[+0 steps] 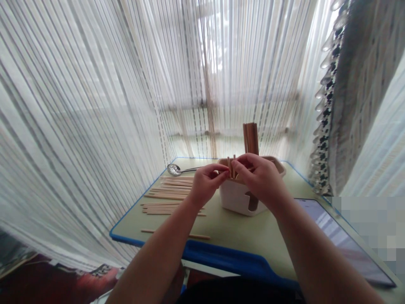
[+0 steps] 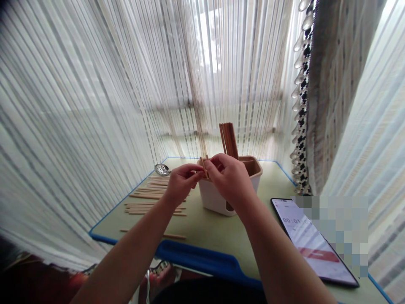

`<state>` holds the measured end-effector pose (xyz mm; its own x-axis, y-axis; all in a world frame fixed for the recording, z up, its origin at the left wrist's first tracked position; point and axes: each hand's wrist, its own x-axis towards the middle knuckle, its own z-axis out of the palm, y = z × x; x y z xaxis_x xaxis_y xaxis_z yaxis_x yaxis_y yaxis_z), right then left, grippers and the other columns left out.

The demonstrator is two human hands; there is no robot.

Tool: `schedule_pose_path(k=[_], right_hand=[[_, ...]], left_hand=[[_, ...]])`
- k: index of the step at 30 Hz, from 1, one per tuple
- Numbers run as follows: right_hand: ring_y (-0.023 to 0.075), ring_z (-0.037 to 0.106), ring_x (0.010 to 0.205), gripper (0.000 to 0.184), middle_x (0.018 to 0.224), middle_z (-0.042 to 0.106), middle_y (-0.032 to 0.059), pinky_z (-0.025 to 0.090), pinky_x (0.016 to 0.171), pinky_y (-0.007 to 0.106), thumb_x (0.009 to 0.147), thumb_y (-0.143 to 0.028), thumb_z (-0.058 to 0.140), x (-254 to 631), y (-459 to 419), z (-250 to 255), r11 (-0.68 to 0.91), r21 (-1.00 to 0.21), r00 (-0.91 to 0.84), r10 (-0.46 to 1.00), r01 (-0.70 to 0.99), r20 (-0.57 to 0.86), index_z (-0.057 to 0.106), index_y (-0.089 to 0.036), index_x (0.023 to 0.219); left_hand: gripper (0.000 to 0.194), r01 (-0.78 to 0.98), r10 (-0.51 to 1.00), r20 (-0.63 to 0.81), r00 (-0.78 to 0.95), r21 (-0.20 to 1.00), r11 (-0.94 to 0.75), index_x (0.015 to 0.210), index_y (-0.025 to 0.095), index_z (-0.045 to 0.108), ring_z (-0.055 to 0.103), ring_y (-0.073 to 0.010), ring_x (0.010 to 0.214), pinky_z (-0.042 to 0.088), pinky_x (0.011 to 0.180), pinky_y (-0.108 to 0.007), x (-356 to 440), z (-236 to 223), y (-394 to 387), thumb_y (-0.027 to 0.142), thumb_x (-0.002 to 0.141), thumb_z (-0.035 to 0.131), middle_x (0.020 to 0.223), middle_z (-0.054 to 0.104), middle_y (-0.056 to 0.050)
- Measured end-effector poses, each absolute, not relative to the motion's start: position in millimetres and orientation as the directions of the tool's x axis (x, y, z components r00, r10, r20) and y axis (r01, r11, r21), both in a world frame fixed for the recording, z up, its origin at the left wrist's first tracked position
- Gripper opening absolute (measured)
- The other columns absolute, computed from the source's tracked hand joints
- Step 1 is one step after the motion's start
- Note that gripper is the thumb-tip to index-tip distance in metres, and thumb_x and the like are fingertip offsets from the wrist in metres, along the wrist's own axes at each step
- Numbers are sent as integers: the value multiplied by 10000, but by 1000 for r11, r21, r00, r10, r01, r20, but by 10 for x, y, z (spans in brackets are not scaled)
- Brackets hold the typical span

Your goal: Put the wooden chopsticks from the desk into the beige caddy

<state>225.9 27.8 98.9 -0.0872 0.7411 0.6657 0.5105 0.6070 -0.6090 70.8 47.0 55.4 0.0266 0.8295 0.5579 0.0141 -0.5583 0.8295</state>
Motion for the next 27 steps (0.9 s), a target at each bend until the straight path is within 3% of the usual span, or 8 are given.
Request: schedule_pose_path(k=[7,12,16,18,20,22,24,27], right_hand=[[133,590,607,122,678,640,5,454,585,266,752,-302,594,2275,269,1004,610,-622,-104,750,492,653,621,-187,782],[131,562,620,198,750,620,10,462,588,279,767,-301,593,2249,284,967,683,-553,-71,657,478,750,592,-187,928],[160,527,737,313,868,560,38,456,660,325,747,-238,611,2201,165,891,784,-265,137,228,561,964,516,-199,1043],[166,518,775,332,868,543,37,450,685,326,721,-165,609,2118,57,802,864,-11,46,-14,504,999,495,-204,1030],[152,505,741,304,827,543,27,439,662,298,716,-127,591,1974,-50,661,917,190,-174,-135,351,975,492,-200,994],[147,499,717,227,791,554,25,419,629,274,753,-145,555,1782,-134,478,951,203,-457,-77,234,886,509,-189,971],[164,523,758,172,811,581,41,407,627,272,808,-210,517,1585,-178,286,965,98,-692,103,245,715,542,-182,975],[181,559,831,182,890,609,58,406,662,273,853,-317,492,1372,-166,65,936,-42,-833,331,349,443,593,-192,938]], left_hand=[[185,137,759,649,55,748,-649,821,158,694,432,-38,432,345,404,-166,713,514,463,327,746,678,594,611,6],[184,371,670,741,43,611,-699,903,154,670,408,-30,443,361,438,-173,701,484,464,280,774,637,742,660,-16],[264,600,574,817,-62,490,-632,1058,160,601,416,-35,472,424,529,-201,583,533,391,206,800,568,980,660,-61],[274,692,545,831,-112,459,-557,1084,167,581,437,-46,496,450,581,-221,418,541,325,186,815,533,1049,639,-72],[260,757,552,820,-149,454,-471,1070,169,586,471,-63,524,465,619,-238,182,491,232,172,820,516,1053,632,-74],[231,799,562,798,-219,477,-366,1033,165,601,518,-90,572,474,648,-252,-86,367,106,171,821,510,1027,634,-77],[208,815,552,771,-318,520,-256,998,160,611,548,-115,618,479,666,-263,-334,192,-38,174,820,504,1003,640,-82],[184,800,549,717,-431,585,-136,949,160,624,550,-133,639,475,682,-280,-603,-74,-208,174,798,518,951,650,-75]])
